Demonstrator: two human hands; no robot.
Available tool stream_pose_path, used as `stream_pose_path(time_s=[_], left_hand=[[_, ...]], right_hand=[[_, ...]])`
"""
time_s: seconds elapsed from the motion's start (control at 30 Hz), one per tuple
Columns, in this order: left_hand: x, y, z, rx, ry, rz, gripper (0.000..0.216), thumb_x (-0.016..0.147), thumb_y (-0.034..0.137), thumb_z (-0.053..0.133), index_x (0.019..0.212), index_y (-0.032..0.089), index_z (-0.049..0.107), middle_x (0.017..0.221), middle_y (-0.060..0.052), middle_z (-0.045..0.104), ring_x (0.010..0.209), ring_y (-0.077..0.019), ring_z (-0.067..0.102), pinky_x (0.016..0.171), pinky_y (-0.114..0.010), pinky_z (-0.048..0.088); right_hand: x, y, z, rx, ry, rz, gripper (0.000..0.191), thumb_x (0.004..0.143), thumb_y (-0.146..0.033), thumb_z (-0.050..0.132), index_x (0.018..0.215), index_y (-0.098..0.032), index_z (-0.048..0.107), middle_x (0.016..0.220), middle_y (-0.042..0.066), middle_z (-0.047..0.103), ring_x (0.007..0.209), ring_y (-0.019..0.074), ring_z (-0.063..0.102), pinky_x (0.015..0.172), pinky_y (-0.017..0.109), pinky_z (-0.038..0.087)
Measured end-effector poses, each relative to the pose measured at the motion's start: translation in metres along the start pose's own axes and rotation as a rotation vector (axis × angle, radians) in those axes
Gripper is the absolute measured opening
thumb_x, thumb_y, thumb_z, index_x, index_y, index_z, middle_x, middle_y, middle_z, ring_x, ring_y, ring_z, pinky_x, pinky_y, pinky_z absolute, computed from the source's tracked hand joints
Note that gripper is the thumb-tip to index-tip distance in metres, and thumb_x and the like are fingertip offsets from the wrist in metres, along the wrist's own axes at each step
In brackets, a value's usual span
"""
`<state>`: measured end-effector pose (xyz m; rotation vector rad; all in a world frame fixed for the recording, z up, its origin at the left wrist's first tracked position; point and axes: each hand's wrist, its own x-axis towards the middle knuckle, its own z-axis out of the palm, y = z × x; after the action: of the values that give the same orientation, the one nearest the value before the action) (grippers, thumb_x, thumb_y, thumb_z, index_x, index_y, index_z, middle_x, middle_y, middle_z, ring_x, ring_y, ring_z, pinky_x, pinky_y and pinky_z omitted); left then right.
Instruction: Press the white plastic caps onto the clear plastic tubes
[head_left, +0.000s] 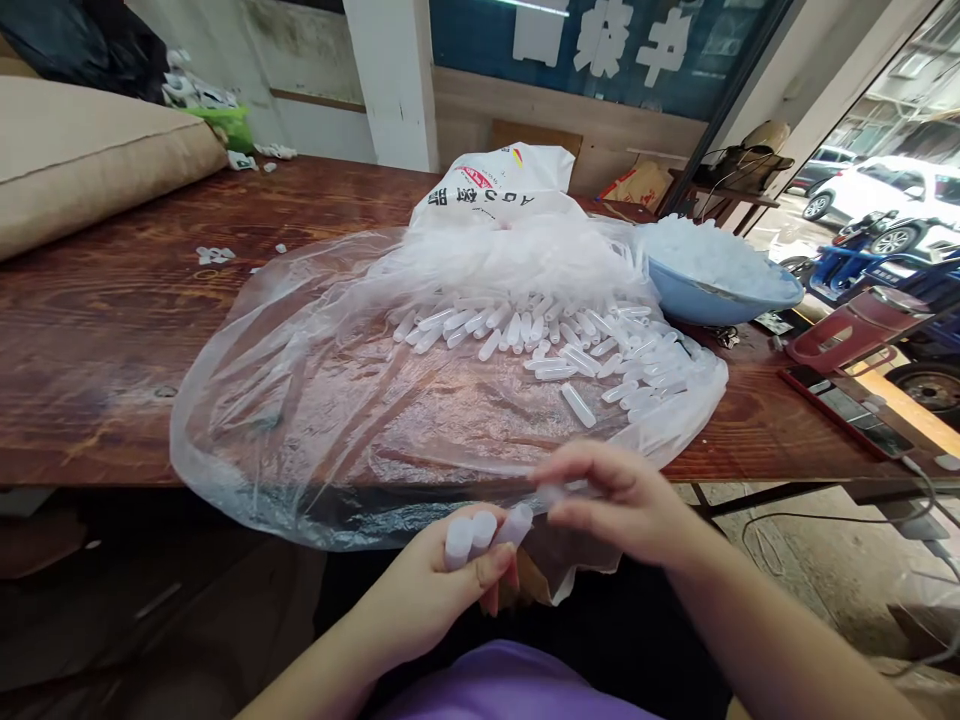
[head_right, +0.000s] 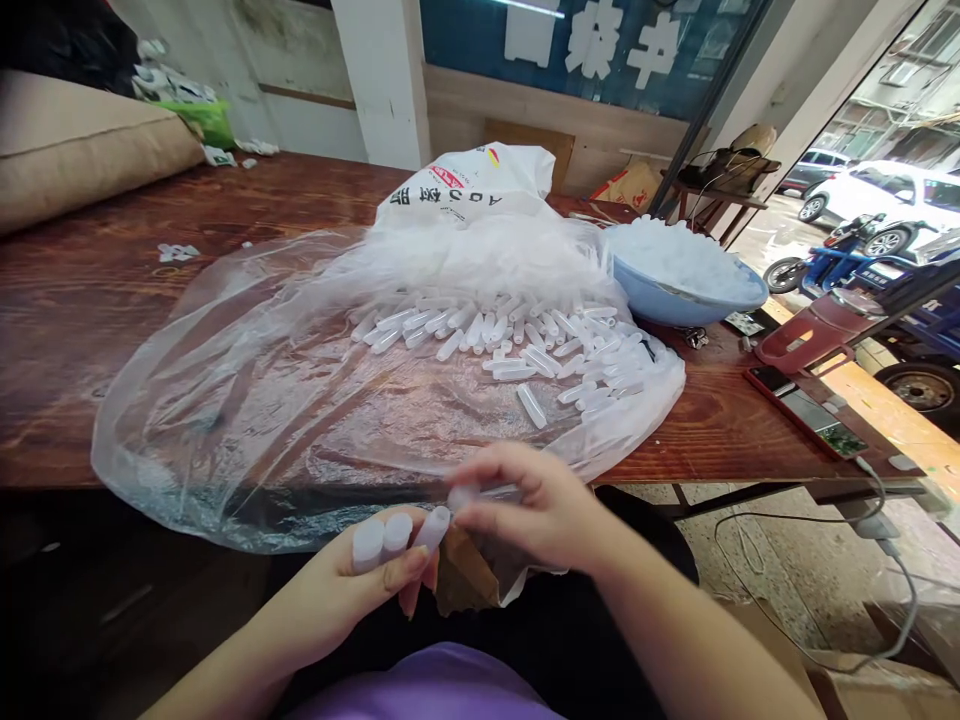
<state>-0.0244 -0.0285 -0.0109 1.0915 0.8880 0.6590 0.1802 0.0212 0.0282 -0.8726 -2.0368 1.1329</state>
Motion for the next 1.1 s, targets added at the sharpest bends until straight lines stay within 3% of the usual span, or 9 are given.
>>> stream_pose_path(time_s=[0.1, 0.23, 0.37, 0.47, 0.57, 0.77, 0.83, 0.93, 1.1], left_hand=[[0.001, 0.004, 0.003, 0.027, -0.072, -0.043, 0.046, 0.073, 0.059, 0.057, 0.081, 0.014, 0.051, 0.063, 0.002, 0.052, 0.049, -0.0072, 0.043, 0.045, -0.019, 0.036], [0.002, 0.007, 0.0, 0.126, -0.2, -0.127, 0.044, 0.073, 0.057, 0.057, 0.076, 0.013, 0.053, 0.062, 0.002, 0.052, 0.047, -0.0058, 0.038, 0.043, -0.018, 0.03], [0.007, 0.005, -0.003, 0.176, -0.346, -0.184, 0.044, 0.071, 0.057, 0.059, 0.067, 0.013, 0.053, 0.058, 0.004, 0.048, 0.052, -0.0067, 0.038, 0.049, -0.019, 0.029], [0.012, 0.001, 0.001, 0.192, -0.302, -0.22, 0.043, 0.071, 0.056, 0.059, 0.069, 0.014, 0.053, 0.059, 0.004, 0.049, 0.056, -0.0084, 0.041, 0.054, -0.02, 0.031], [0.016, 0.0, 0.003, 0.223, -0.285, -0.229, 0.042, 0.071, 0.055, 0.06, 0.067, 0.014, 0.051, 0.058, 0.004, 0.049, 0.055, -0.0081, 0.04, 0.053, -0.02, 0.031], [0.023, -0.009, -0.006, 0.068, -0.508, -0.268, 0.043, 0.071, 0.057, 0.059, 0.069, 0.014, 0.052, 0.053, 0.003, 0.05, 0.041, -0.0052, 0.031, 0.038, -0.019, 0.02], [0.024, -0.01, -0.007, 0.045, -0.568, -0.275, 0.042, 0.071, 0.055, 0.059, 0.065, 0.015, 0.051, 0.052, 0.003, 0.05, 0.041, -0.0052, 0.031, 0.038, -0.019, 0.02], [0.025, -0.007, -0.004, 0.126, -0.531, -0.268, 0.038, 0.073, 0.051, 0.058, 0.065, 0.015, 0.051, 0.054, 0.003, 0.05, 0.046, -0.0066, 0.036, 0.043, -0.019, 0.025], [0.023, 0.0, 0.009, 0.394, -0.295, -0.307, 0.022, 0.074, 0.037, 0.057, 0.069, 0.016, 0.051, 0.061, 0.003, 0.052, 0.057, -0.0099, 0.044, 0.056, -0.021, 0.034]], right_hand=[[-0.023, 0.007, 0.028, 0.19, 0.063, -0.027, 0.021, 0.076, -0.028, 0.068, 0.096, -0.022, 0.067, 0.088, 0.003, 0.069, 0.082, 0.014, 0.064, 0.076, 0.025, 0.05], [-0.032, 0.016, 0.026, 0.308, -0.022, 0.0, 0.02, 0.075, -0.022, 0.069, 0.096, -0.023, 0.068, 0.096, 0.003, 0.07, 0.087, 0.0138, 0.065, 0.076, 0.023, 0.051], [-0.037, 0.014, 0.016, 0.091, -0.202, -0.048, 0.018, 0.08, -0.025, 0.064, 0.097, -0.019, 0.068, 0.094, 0.005, 0.071, 0.083, 0.0142, 0.066, 0.073, 0.022, 0.05], [-0.043, 0.016, 0.021, -0.15, -0.124, 0.062, 0.022, 0.076, -0.036, 0.067, 0.082, -0.015, 0.068, 0.068, 0.003, 0.067, 0.061, 0.0127, 0.061, 0.055, 0.021, 0.045], [-0.05, 0.022, 0.029, -0.124, -0.025, 0.187, 0.028, 0.074, -0.041, 0.066, 0.068, -0.014, 0.063, 0.056, 0.0, 0.059, 0.049, 0.0095, 0.051, 0.044, 0.019, 0.038], [-0.056, 0.026, 0.022, 0.123, -0.14, 0.0, 0.014, 0.084, -0.026, 0.059, 0.094, -0.018, 0.066, 0.09, 0.006, 0.068, 0.083, 0.0125, 0.062, 0.073, 0.021, 0.048], [-0.057, 0.025, 0.02, 0.119, -0.165, -0.023, 0.017, 0.083, -0.028, 0.06, 0.095, -0.019, 0.067, 0.089, 0.005, 0.069, 0.081, 0.0121, 0.063, 0.072, 0.02, 0.047], [-0.057, 0.025, 0.024, -0.054, -0.133, 0.076, 0.029, 0.079, -0.046, 0.061, 0.084, -0.017, 0.068, 0.068, 0.002, 0.066, 0.062, 0.0112, 0.059, 0.057, 0.019, 0.043], [-0.058, 0.032, 0.038, -0.219, -0.123, 0.446, 0.064, 0.092, -0.053, 0.025, 0.049, -0.017, 0.055, 0.048, 0.001, 0.055, 0.047, 0.0105, 0.05, 0.049, 0.023, 0.035]])
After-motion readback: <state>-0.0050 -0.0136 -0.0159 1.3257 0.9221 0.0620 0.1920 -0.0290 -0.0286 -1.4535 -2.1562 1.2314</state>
